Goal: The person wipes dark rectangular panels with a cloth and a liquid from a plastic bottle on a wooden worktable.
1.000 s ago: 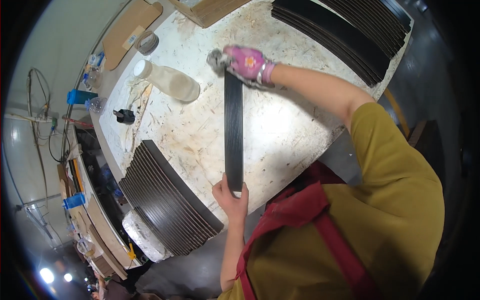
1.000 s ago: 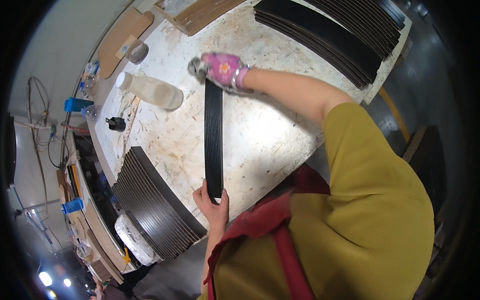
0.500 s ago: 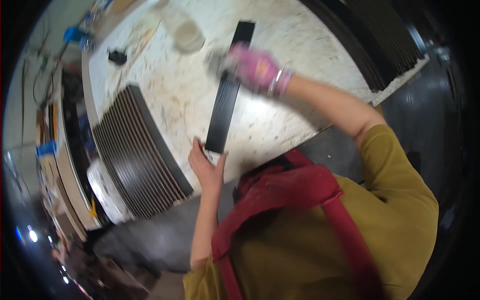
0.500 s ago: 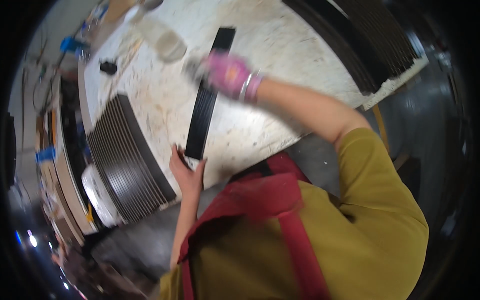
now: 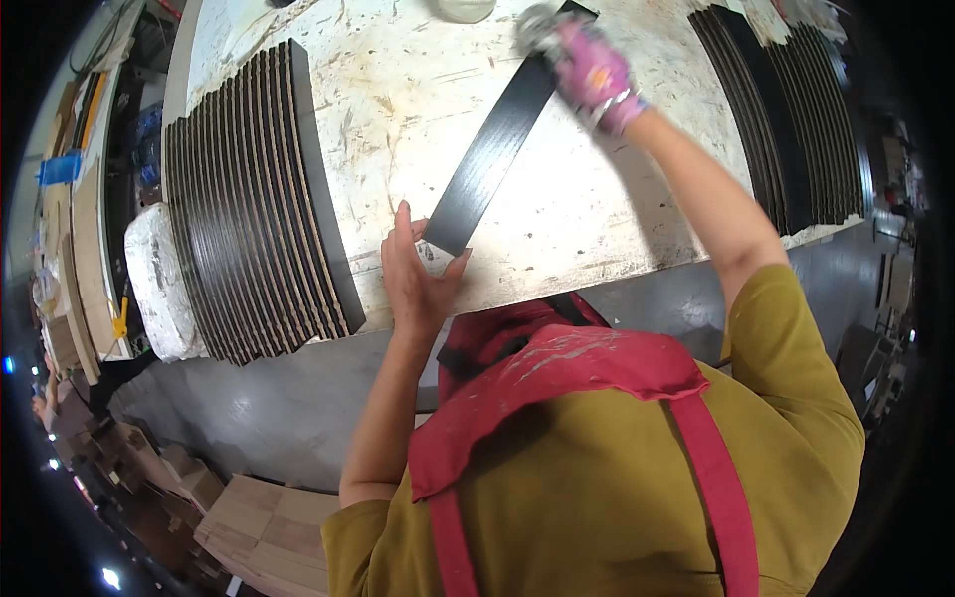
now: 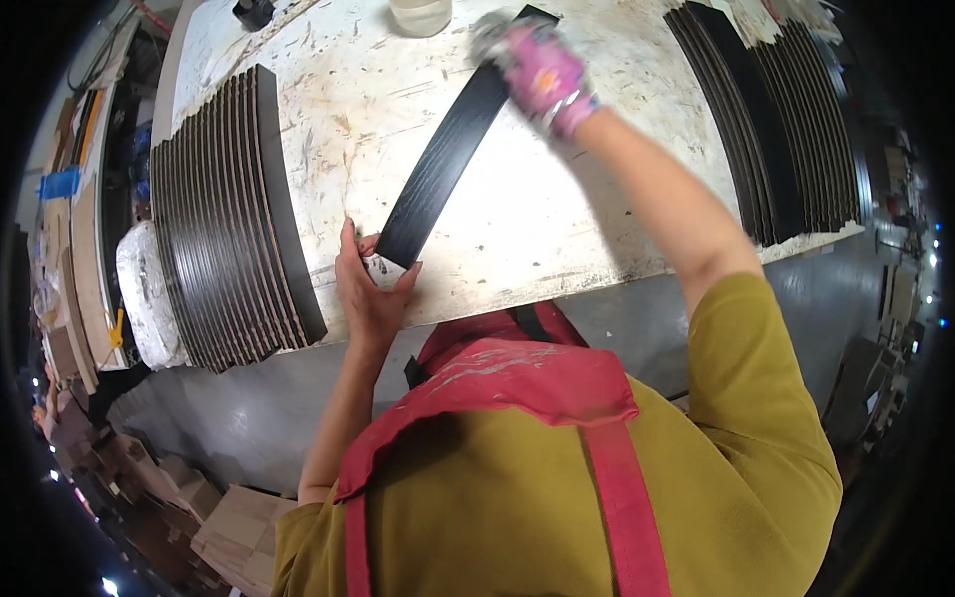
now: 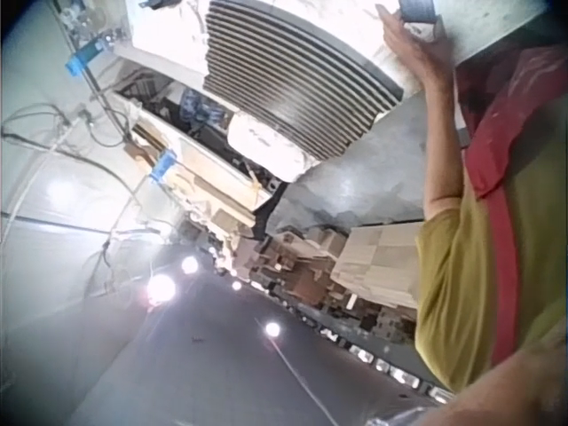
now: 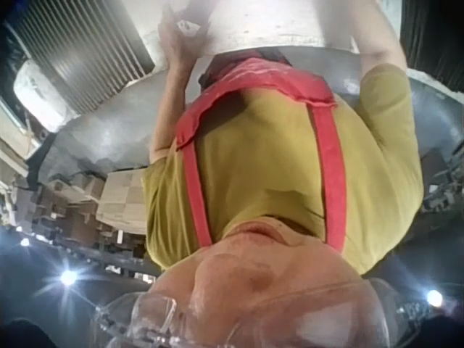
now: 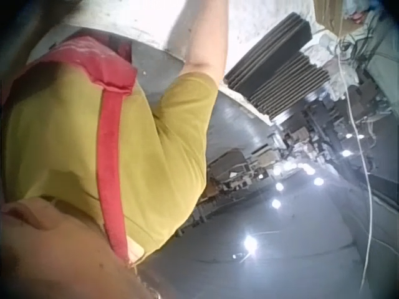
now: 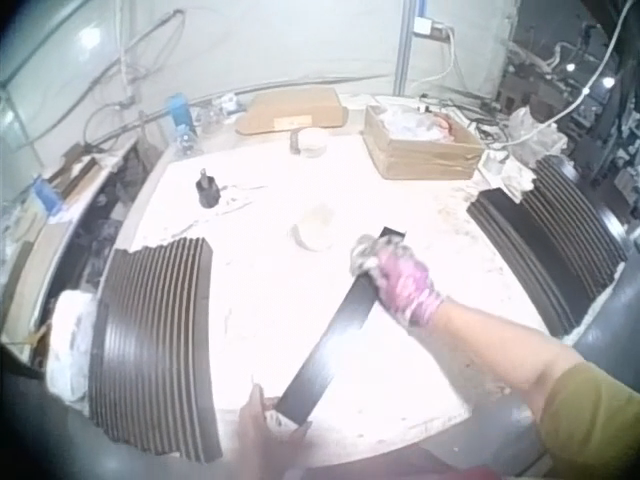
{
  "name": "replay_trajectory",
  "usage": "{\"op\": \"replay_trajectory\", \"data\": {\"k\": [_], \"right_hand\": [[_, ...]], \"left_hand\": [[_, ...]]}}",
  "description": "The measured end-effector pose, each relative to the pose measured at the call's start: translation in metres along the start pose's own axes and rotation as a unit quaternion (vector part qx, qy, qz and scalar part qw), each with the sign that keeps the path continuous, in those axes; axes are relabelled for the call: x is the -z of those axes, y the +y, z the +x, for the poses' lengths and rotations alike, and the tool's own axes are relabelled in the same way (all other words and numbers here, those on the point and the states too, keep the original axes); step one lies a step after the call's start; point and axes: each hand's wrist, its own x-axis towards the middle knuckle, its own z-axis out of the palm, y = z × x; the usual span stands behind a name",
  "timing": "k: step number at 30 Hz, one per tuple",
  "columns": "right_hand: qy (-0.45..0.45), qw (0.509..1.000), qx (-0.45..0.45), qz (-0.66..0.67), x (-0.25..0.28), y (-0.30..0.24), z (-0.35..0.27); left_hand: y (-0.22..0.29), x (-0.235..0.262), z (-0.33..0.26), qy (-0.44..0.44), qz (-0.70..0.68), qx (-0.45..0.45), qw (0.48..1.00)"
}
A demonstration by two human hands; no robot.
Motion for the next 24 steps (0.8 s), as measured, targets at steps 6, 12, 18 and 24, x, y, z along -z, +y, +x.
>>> {"op": "replay_trajectory", "data": {"k": [6, 12, 18, 24], "right_hand": [[-0.106, 0.957, 0.264, 0.056, -0.022, -0.103, -0.063], [-0.143, 0.975, -0.137, 0.101, 0.003, 0.004, 0.036], [-0.065, 0.914, -0.334, 0.221, 0.076, 0.13, 0.056], [-0.155, 0.937, 0.073, 0.303, 0.095, -0.022, -0.025]], "left_hand": [[-0.013, -0.006, -0.002, -0.002, -0.02, 0.001, 1.0], [-0.008, 0.004, -0.003, -0.018, 0.021, -0.033, 0.999], [0.021, 0.03, 0.005, -0.145, -0.312, 0.217, 0.914], [0.011, 0.03, 0.005, -0.243, -0.736, 0.399, 0.49]]}}
